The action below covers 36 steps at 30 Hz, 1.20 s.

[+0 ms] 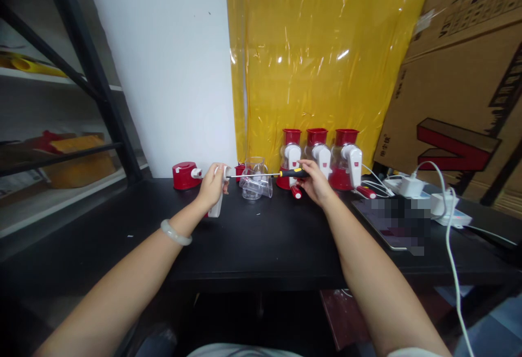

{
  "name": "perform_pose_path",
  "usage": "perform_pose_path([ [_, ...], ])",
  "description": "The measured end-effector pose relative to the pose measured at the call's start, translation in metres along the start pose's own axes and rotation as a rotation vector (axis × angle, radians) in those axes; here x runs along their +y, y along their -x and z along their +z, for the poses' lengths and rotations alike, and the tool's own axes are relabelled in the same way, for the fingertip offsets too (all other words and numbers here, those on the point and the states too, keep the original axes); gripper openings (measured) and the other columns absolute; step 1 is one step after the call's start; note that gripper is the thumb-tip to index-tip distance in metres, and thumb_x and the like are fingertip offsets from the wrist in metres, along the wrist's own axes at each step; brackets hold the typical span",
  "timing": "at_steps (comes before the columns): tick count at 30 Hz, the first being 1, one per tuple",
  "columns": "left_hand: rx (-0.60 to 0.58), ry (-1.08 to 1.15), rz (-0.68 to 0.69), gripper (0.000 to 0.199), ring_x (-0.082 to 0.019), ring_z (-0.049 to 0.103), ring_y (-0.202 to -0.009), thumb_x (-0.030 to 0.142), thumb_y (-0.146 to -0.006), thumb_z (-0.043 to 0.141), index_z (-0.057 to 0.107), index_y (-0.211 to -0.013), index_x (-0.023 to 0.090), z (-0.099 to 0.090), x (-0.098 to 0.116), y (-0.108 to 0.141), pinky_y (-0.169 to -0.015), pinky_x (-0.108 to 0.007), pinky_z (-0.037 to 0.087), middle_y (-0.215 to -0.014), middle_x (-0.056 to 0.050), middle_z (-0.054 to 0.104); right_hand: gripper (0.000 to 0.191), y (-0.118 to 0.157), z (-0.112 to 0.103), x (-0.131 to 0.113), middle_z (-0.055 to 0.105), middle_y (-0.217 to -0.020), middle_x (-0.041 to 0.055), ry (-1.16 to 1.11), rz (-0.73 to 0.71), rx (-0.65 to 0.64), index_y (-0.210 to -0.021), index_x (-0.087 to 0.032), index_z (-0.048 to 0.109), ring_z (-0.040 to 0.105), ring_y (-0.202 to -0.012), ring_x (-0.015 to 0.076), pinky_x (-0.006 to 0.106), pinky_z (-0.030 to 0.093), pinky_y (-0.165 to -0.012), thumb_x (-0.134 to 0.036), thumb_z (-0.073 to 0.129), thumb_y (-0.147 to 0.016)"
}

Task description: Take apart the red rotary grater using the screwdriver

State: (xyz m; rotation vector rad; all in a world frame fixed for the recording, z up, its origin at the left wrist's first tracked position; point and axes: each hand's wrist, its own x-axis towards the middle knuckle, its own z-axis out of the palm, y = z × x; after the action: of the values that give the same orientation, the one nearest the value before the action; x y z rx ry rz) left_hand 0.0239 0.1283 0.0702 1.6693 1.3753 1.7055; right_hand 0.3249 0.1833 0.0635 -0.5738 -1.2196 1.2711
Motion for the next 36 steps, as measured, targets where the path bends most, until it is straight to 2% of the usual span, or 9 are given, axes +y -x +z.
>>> perform_pose_path([
  [2,0.004,0.003,-0.009,0.029,-0.01,0.049,-0.043,0.049,-0.093,0.041,0.052,-0.094,0.022,0.0,0.0,0.0,-0.042,-0.02,0.044,-0.056,0.005,0.049,0.036,-0.002,0.001,0.002,0.061,-0.081,-0.0008,0.012,-0.015,0.016,-0.095,-0.028,0.058,0.061,-0.066,0.0163,0.03,0.048,-0.057,-0.055,0.066,-0.073],
  [6,0.011,0.009,-0.018,0.029,-0.01,0.048,-0.042,0.049,-0.093,0.041,0.052,-0.093,0.022,0.0,-0.001,-0.001,-0.041,-0.02,0.044,-0.056,0.006,0.05,0.051,-0.007,-0.002,0.008,0.062,-0.076,0.0016,0.119,-0.018,0.037,-0.092,-0.026,0.054,0.063,-0.064,0.0197,0.032,0.048,-0.053,-0.073,0.057,-0.073],
  [10,0.026,0.027,-0.014,0.03,-0.01,0.048,-0.042,0.05,-0.093,0.04,0.051,-0.093,0.022,-0.001,-0.002,-0.003,-0.041,-0.02,0.044,-0.056,0.005,0.049,0.055,-0.01,-0.007,0.013,0.057,-0.062,-0.0001,0.272,-0.032,0.053,-0.085,-0.025,0.054,0.057,-0.053,0.0171,0.031,0.045,-0.05,-0.078,0.053,-0.073],
  [15,0.019,0.025,-0.025,0.03,-0.01,0.048,-0.042,0.05,-0.092,0.041,0.051,-0.093,0.022,-0.001,-0.002,-0.003,-0.041,-0.021,0.044,-0.056,0.005,0.05,0.043,-0.008,-0.006,0.011,0.052,-0.056,-0.0026,0.358,-0.074,0.063,-0.081,-0.024,0.06,0.049,-0.049,0.0131,0.027,0.04,-0.046,-0.066,0.066,-0.072],
  [21,0.011,0.018,-0.008,0.029,-0.011,0.048,-0.042,0.049,-0.093,0.04,0.05,-0.092,0.022,0.0,-0.001,-0.002,-0.041,-0.021,0.043,-0.056,0.005,0.049,0.036,-0.004,0.0,0.006,0.055,-0.074,-0.0039,0.127,-0.037,0.047,-0.086,-0.024,0.059,0.052,-0.058,0.0097,0.025,0.044,-0.052,-0.049,0.076,-0.066],
  [29,0.005,0.012,-0.009,0.029,-0.01,0.048,-0.042,0.048,-0.094,0.039,0.051,-0.094,0.022,0.0,0.0,-0.001,-0.041,-0.021,0.044,-0.056,0.005,0.049,0.029,-0.001,0.0,0.0,0.057,-0.073,-0.0034,0.013,0.02,0.02,-0.092,-0.026,0.061,0.054,-0.061,0.0124,0.027,0.047,-0.055,-0.035,0.073,-0.066],
  [36,-0.012,0.0,-0.002,0.029,-0.01,0.048,-0.042,0.048,-0.094,0.039,0.051,-0.093,0.022,0.0,-0.002,-0.001,-0.041,-0.02,0.043,-0.056,0.006,0.048,0.031,0.002,-0.001,-0.002,0.057,-0.08,-0.0032,-0.019,-0.026,0.013,-0.09,-0.026,0.065,0.056,-0.067,0.0115,0.025,0.047,-0.057,-0.024,0.069,-0.06],
])
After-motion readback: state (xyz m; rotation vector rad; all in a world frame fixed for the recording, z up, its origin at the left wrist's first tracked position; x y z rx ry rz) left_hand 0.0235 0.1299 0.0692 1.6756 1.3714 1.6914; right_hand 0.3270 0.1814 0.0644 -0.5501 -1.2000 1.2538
